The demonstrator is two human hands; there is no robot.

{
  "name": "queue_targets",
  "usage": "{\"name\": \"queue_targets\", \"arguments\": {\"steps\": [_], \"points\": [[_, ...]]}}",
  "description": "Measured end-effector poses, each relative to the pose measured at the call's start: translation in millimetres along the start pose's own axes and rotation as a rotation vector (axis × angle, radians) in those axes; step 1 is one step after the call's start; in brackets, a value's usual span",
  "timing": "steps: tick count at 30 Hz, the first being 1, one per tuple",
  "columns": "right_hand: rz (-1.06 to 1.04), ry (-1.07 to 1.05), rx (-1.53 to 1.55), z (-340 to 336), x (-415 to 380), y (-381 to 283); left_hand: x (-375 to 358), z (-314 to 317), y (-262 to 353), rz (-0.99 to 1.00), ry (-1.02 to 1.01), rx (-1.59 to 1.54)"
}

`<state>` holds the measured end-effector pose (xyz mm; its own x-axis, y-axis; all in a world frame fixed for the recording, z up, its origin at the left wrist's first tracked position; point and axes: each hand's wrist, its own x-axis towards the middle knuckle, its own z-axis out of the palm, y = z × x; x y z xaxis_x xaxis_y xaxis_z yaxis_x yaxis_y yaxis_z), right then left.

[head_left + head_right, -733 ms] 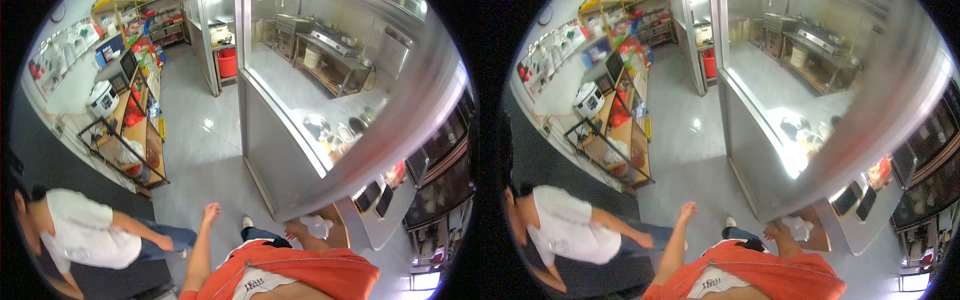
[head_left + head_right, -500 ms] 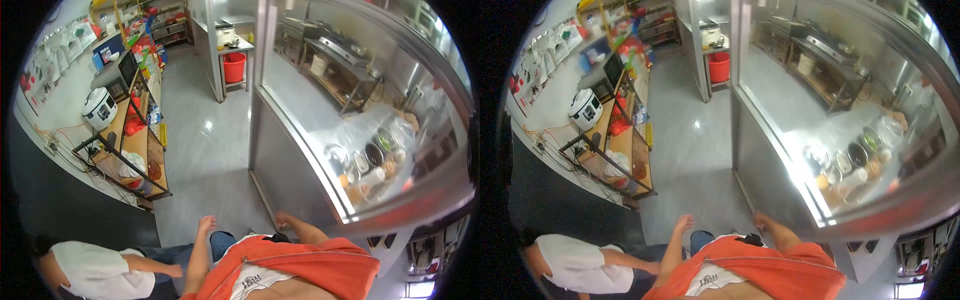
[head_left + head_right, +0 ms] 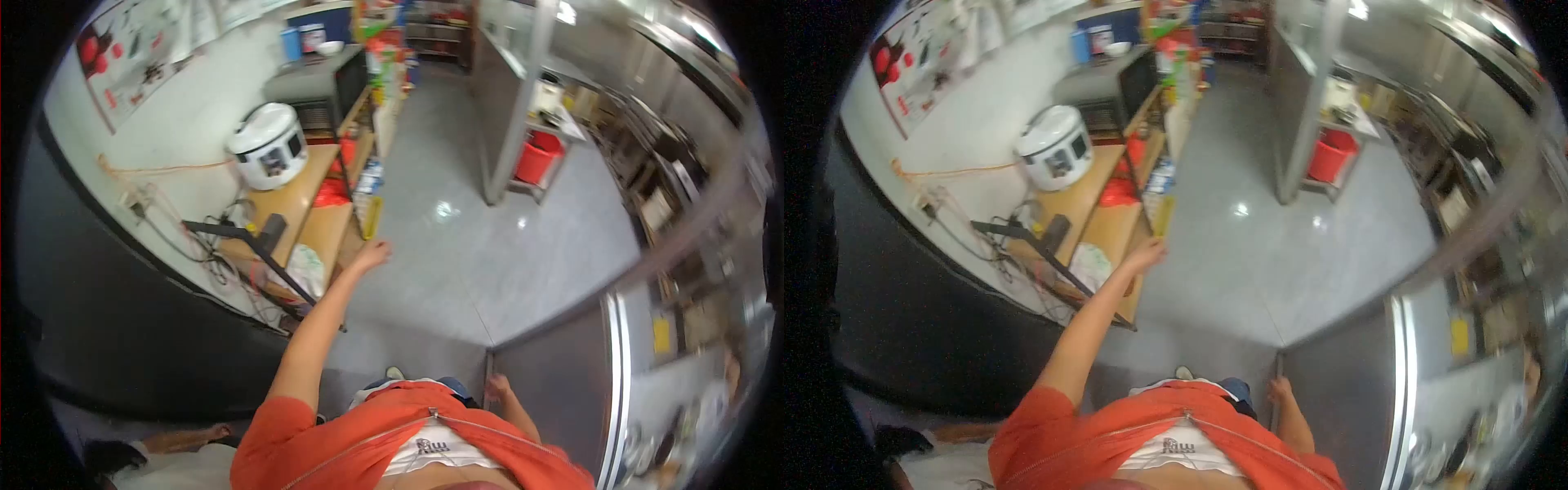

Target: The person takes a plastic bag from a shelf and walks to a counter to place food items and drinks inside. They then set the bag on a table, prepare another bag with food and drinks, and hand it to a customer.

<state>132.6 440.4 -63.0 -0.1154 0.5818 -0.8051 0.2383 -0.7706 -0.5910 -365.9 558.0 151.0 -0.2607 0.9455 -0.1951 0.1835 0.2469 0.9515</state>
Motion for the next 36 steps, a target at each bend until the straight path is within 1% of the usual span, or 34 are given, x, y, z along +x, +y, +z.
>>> {"name": "queue_targets", "arguments": {"steps": [1,2,3,4,6,8,10,11,12,13,14,15,16,17,18,20,21,22,23,24,26,27,29,30,32,33,35,36], "points": [[-0.007,-0.035,-0.094,-0.1,-2.4,-6.1,35.0,-15.1,16.9,0.060,-0.037,0.074],[0.022,-0.015,-0.147,2.8,1.7,-13.1,55.7,-25.0,51.7,0.108,-0.047,0.029],[-0.005,-0.086,-0.162,-7.5,35.0,4.7,78.9,-40.2,86.1,0.193,-0.064,0.148],[-0.015,-0.104,-0.176,-14.5,59.3,6.1,101.5,-52.3,116.6,0.277,-0.094,0.268],[-0.036,-0.074,-0.223,-28.6,115.1,-13.4,142.3,-71.3,172.7,0.368,0.027,0.321],[-0.031,-0.046,-0.266,-44.0,160.7,-16.0,160.3,-95.4,229.2,0.442,0.159,0.544],[-0.029,-0.011,-0.310,-65.2,204.1,-28.0,207.2,-135.9,255.5,0.646,0.226,0.744],[-0.039,0.005,-0.328,-70.9,229.3,-45.0,214.4,-151.4,277.9,0.568,0.238,0.790],[-0.052,0.021,-0.342,-72.7,256.7,-65.8,224.8,-166.6,294.3,0.509,0.306,0.823],[-0.051,0.031,-0.352,-69.6,277.1,-75.8,238.0,-186.1,306.7,0.527,0.342,0.897],[-0.048,0.038,-0.361,-60.7,294.7,-85.6,244.6,-203.4,323.0,0.501,0.379,1.040],[-0.051,0.050,-0.376,-55.7,316.6,-103.8,248.2,-217.0,332.1,0.574,0.512,1.190],[-0.058,0.041,-0.384,-84.7,296.4,-155.1,261.9,-236.8,339.4,0.402,0.563,1.345],[0.037,-0.055,-0.165,-43.0,262.5,-234.3,272.6,-256.9,342.2,0.407,0.622,1.412],[0.009,-0.033,-0.212,-36.4,262.1,-277.4,280.7,-276.2,346.0,0.410,0.681,1.481],[-0.025,-0.016,-0.276,-33.0,280.1,-341.3,288.9,-301.9,364.7,0.216,0.653,1.539],[-0.102,-0.012,-0.273,-32.0,293.5,-365.4,296.7,-315.2,369.9,0.201,0.658,1.539],[-0.177,-0.013,-0.264,-26.1,306.3,-386.5,305.1,-328.9,377.5,0.198,0.735,1.579],[-0.173,-0.028,-0.263,-18.9,314.7,-405.9,314.4,-343.9,384.7,0.199,0.809,1.623],[-0.191,-0.032,-0.254,-13.1,322.9,-421.2,324.5,-359.4,390.7,0.192,0.805,1.639],[-0.204,-0.037,-0.261,4.6,335.2,-448.8,346.6,-393.4,402.8,0.244,0.915,1.669],[-0.211,-0.041,-0.258,12.9,346.3,-455.6,360.1,-411.7,409.2,0.247,0.922,1.673],[-0.039,-0.059,-0.317,25.6,367.1,-462.8,389.5,-448.8,418.9,0.188,1.050,1.724],[-0.005,-0.038,-0.307,30.9,373.6,-462.2,402.7,-466.1,423.6,0.198,1.049,1.721],[0.033,0.025,-0.282,44.5,378.5,-474.2,431.5,-499.5,443.9,0.173,1.188,1.800],[0.050,0.058,-0.270,52.4,377.9,-478.2,445.6,-511.3,453.6,0.191,1.188,1.797],[0.071,0.089,-0.225,68.2,377.4,-490.5,470.2,-537.1,468.5,0.037,1.339,1.907],[0.090,0.118,-0.193,72.0,379.5,-495.1,484.2,-557.1,472.0,0.048,1.332,1.905]]}}
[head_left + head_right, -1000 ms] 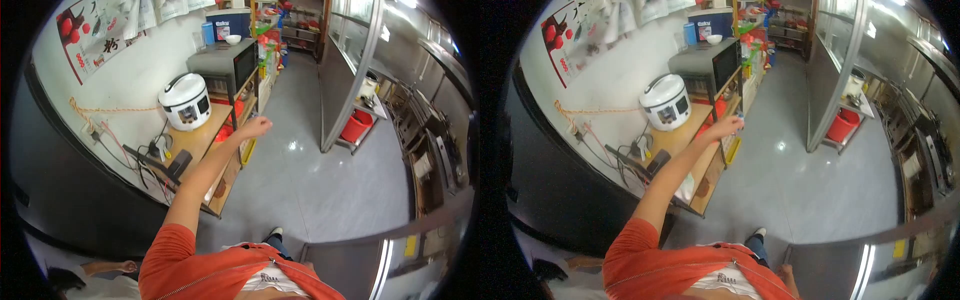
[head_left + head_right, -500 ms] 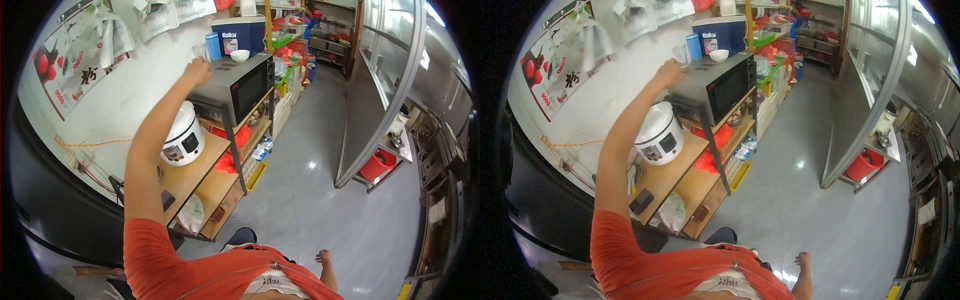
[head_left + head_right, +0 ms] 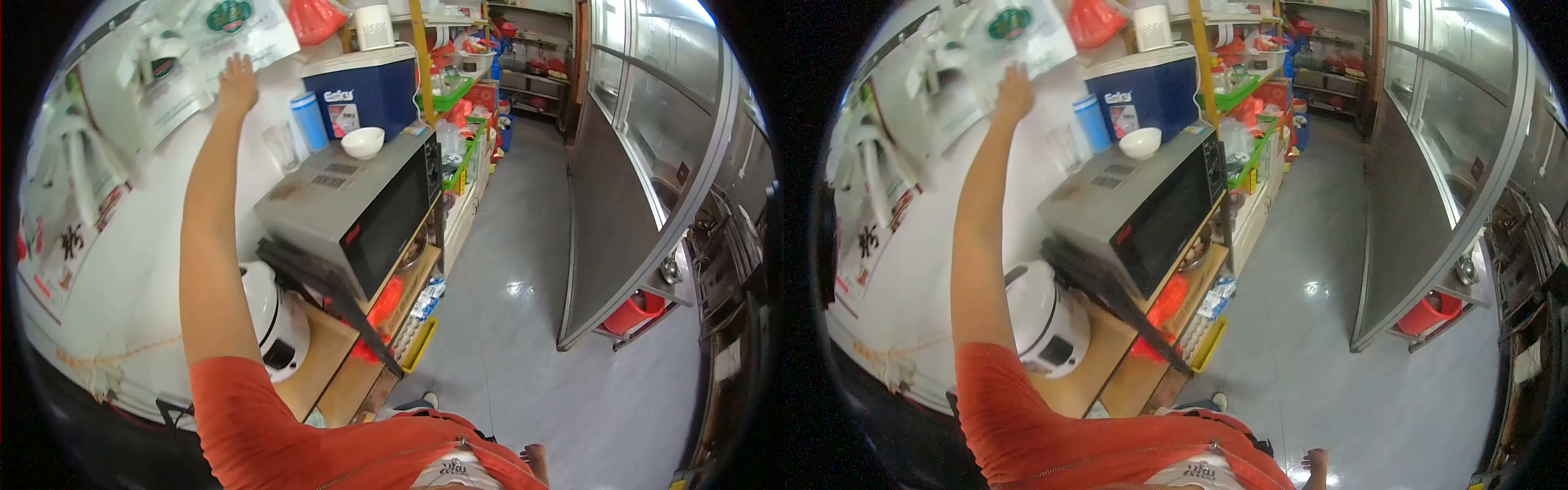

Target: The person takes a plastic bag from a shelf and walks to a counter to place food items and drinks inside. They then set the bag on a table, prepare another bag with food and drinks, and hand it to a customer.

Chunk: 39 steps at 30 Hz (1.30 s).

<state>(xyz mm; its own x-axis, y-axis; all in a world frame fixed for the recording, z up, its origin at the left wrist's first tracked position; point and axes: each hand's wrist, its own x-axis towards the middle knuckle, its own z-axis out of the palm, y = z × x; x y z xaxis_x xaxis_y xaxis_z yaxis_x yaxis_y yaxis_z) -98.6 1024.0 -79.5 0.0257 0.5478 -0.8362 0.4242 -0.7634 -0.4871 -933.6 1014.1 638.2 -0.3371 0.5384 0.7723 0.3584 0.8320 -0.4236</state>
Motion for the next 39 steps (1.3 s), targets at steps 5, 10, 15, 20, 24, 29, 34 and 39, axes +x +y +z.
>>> {"name": "queue_targets", "arguments": {"steps": [5,10,15,20,24,29,34,39], "points": [[-0.061,-0.014,0.090,19.0,12.0,-21.5,61.5,44.3,-15.0,-0.080,0.170,0.327],[0.035,-0.110,0.043,25.9,131.2,59.4,64.8,66.3,-31.4,-0.139,0.047,0.585],[0.118,-0.167,0.043,5.3,107.4,-40.3,56.6,92.3,-60.4,0.053,0.183,0.408],[-0.085,-0.134,-0.059,6.8,76.7,-170.8,60.4,60.0,-50.7,0.078,0.028,0.243],[-0.124,-0.176,-0.050,15.6,79.2,-203.5,51.5,70.3,-49.7,0.228,0.112,0.241],[-0.098,-0.215,-0.096,19.8,77.4,-199.1,16.8,38.6,17.5,0.296,0.090,0.221],[-0.068,-0.217,-0.358,16.3,103.0,-186.7,-18.3,-36.9,114.2,0.481,-0.309,-0.042],[-1.031,0.105,-0.229,63.1,-10.7,-340.5,-111.1,-213.2,221.0,0.940,-0.449,-0.383]]}}
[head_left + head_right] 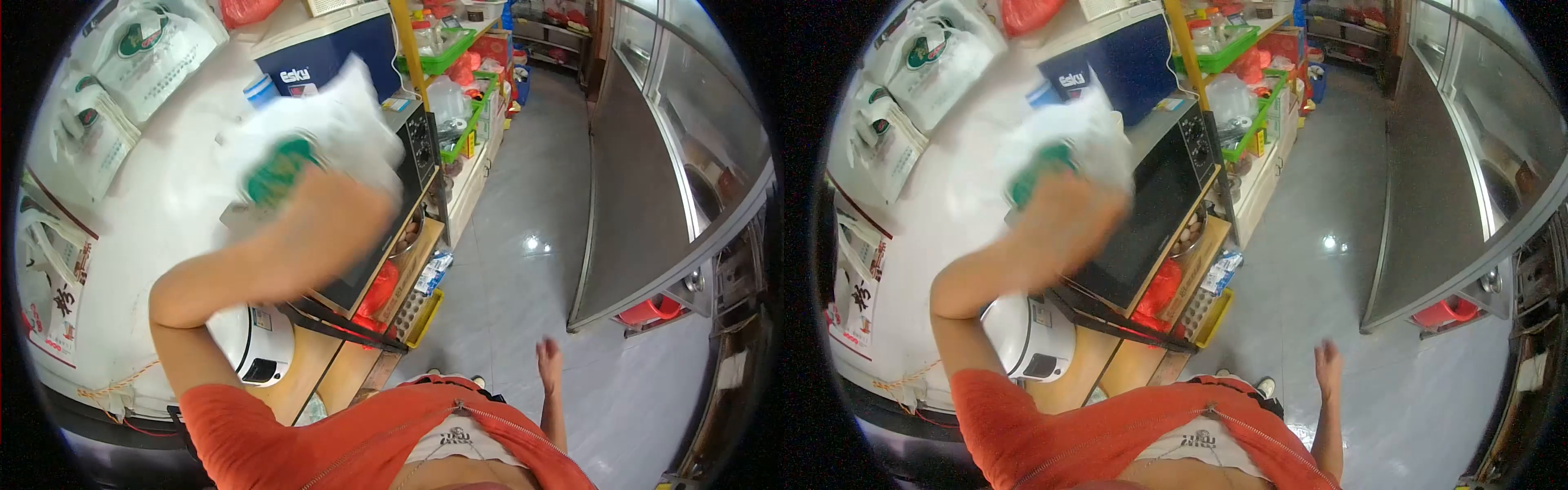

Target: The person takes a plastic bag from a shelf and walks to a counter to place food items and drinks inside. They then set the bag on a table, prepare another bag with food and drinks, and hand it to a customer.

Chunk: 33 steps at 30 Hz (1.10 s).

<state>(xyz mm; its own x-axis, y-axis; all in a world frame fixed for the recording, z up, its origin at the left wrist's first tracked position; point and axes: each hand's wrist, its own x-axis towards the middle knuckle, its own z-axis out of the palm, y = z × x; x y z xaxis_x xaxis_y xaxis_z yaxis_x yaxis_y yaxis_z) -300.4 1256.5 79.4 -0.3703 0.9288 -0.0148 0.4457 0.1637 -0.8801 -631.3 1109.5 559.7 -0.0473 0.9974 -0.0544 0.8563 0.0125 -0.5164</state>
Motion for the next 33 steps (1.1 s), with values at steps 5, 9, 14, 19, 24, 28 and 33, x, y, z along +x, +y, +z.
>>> {"name": "queue_targets", "arguments": {"steps": [5,9,14,19,24,28,33], "points": [[-1.041,0.230,-0.039,-59.1,-3.0,-287.1,4.9,15.3,74.5,0.836,-0.104,-0.376],[-1.200,-0.056,-0.120,-35.6,-21.3,-338.4,27.6,34.2,75.7,0.906,0.055,-0.482],[-1.030,0.014,-0.216,-24.5,-12.7,-314.8,41.4,39.5,0.2,0.638,-0.380,-1.109],[-0.751,0.077,-0.137,-34.5,-5.4,-276.8,23.0,76.1,-279.2,-0.395,0.713,0.247],[-0.493,0.133,-0.265,-44.2,-16.9,-249.3,-98.4,122.0,-390.3,-1.106,0.369,0.912],[-0.427,0.167,-0.316,-42.8,-15.5,-230.0,-113.3,127.0,-389.0,-0.945,0.416,0.969],[-0.434,0.148,-0.330,-37.2,-11.2,-240.4,-111.4,146.5,-405.5,-0.899,0.414,0.960]]}}
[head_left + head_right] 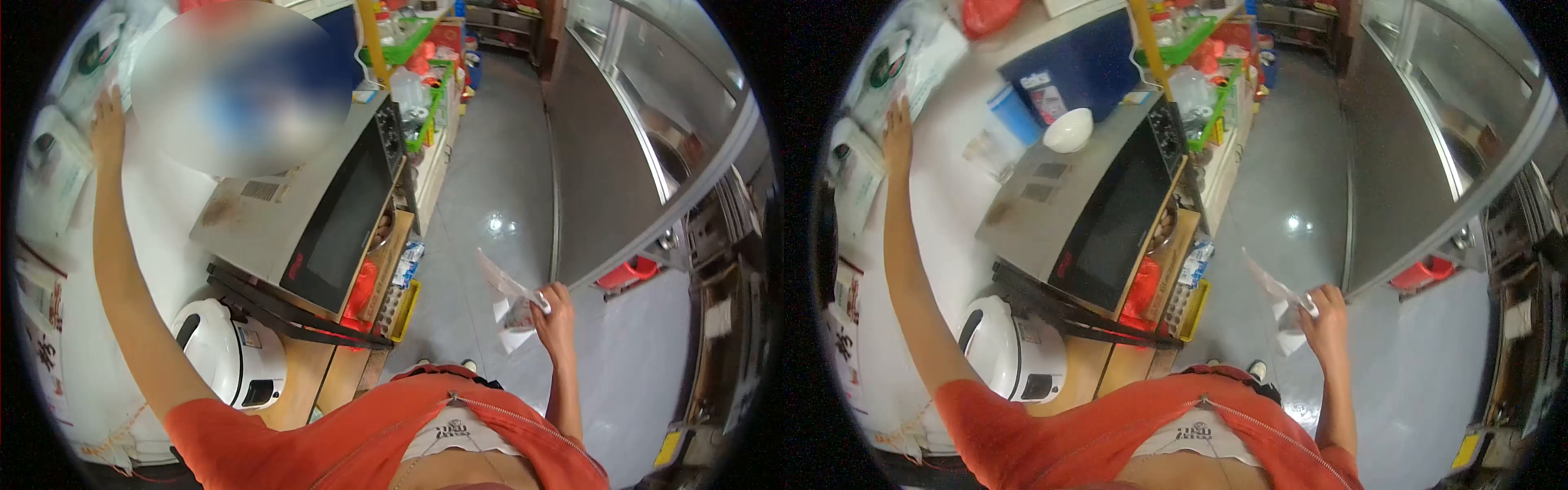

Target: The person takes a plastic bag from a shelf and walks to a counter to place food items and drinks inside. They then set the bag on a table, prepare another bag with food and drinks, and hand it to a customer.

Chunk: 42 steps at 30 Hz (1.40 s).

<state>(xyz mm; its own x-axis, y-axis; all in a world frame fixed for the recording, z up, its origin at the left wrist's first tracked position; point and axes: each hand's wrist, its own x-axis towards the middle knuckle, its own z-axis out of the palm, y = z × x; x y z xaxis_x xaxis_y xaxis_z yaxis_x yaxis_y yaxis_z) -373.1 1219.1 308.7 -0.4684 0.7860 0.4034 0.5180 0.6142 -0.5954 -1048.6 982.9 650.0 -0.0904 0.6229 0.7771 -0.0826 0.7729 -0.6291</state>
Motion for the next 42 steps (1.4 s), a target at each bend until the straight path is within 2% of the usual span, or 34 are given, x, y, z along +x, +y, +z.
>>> {"name": "queue_targets", "arguments": {"steps": [2,4,6,7,9,10,11,12,13,14,16,17,21,22,24,28,32,33,34,35,37,38,41,42], "points": [[-0.016,0.016,0.006,3.1,-3.3,4.1,-3.0,15.4,5.5,0.038,0.067,-0.015],[-0.073,0.010,0.008,6.2,-6.7,11.2,-14.5,9.6,25.1,0.152,0.047,-0.112],[-0.019,0.009,0.018,11.0,-13.9,20.3,-20.7,18.5,52.3,0.250,-0.213,-0.146],[0.016,0.003,0.036,11.4,-17.9,24.3,-27.6,-5.7,66.2,0.323,-0.089,-0.271],[0.083,-0.046,0.069,8.9,-23.2,28.0,-20.5,-99.2,100.7,0.403,-0.229,-0.461],[0.106,-0.045,0.096,8.5,-24.5,26.9,-12.9,-192.1,108.0,0.416,-0.252,-0.711],[0.134,-0.054,0.077,8.2,-27.1,26.7,-12.7,-243.9,114.6,0.475,-0.153,-0.830],[0.157,-0.066,0.065,9.2,-30.9,25.6,-13.5,-308.3,114.2,0.509,-0.158,-0.863],[0.202,-0.033,0.042,11.1,-36.8,24.6,-16.2,-355.4,106.5,0.618,-0.198,-1.008],[0.205,-0.048,0.066,11.5,-42.6,24.9,-18.8,-395.4,103.0,0.701,-0.402,-1.077],[0.255,-0.022,0.062,6.6,-59.8,21.6,-44.2,-429.2,118.6,1.036,-0.001,-1.183],[0.313,-0.061,0.038,2.2,-73.6,17.2,-42.8,-438.4,134.6,1.067,0.072,-1.222],[0.601,-0.055,-0.074,-22.0,-143.5,-3.7,-45.7,-504.1,195.7,1.708,0.032,-1.320],[0.598,0.009,-0.113,-25.9,-166.0,-5.9,-50.9,-526.5,205.7,1.886,0.023,-1.292],[0.741,0.078,-0.138,-44.4,-203.1,-22.8,-67.8,-573.7,222.2,2.240,-0.012,-1.159],[0.968,0.179,-0.177,-64.9,-281.9,-51.5,-110.1,-638.6,255.7,2.454,0.191,-1.273],[1.089,0.326,-0.325,-75.4,-353.9,-86.7,-169.2,-702.7,255.8,2.431,0.404,-1.353],[1.116,0.354,-0.338,-80.9,-370.6,-97.6,-185.2,-720.8,248.1,2.391,0.452,-1.380],[1.196,0.359,-0.322,-87.3,-387.1,-108.5,-201.9,-740.3,236.3,2.430,0.407,-1.324],[1.273,0.360,-0.301,-92.3,-404.9,-118.5,-220.6,-759.2,226.8,2.446,0.447,-1.318],[1.265,0.452,-0.338,-91.7,-441.5,-131.0,-262.2,-794.1,215.5,2.648,0.455,-1.315],[1.290,0.448,-0.372,-91.3,-460.2,-137.1,-287.4,-808.0,209.7,2.702,0.537,-1.466],[1.392,0.430,-0.449,-89.2,-506.8,-161.0,-348.7,-850.2,153.2,2.819,0.631,-1.371],[1.315,0.485,-0.524,-84.5,-519.5,-164.1,-365.5,-861.3,127.6,2.814,0.652,-1.221]]}}
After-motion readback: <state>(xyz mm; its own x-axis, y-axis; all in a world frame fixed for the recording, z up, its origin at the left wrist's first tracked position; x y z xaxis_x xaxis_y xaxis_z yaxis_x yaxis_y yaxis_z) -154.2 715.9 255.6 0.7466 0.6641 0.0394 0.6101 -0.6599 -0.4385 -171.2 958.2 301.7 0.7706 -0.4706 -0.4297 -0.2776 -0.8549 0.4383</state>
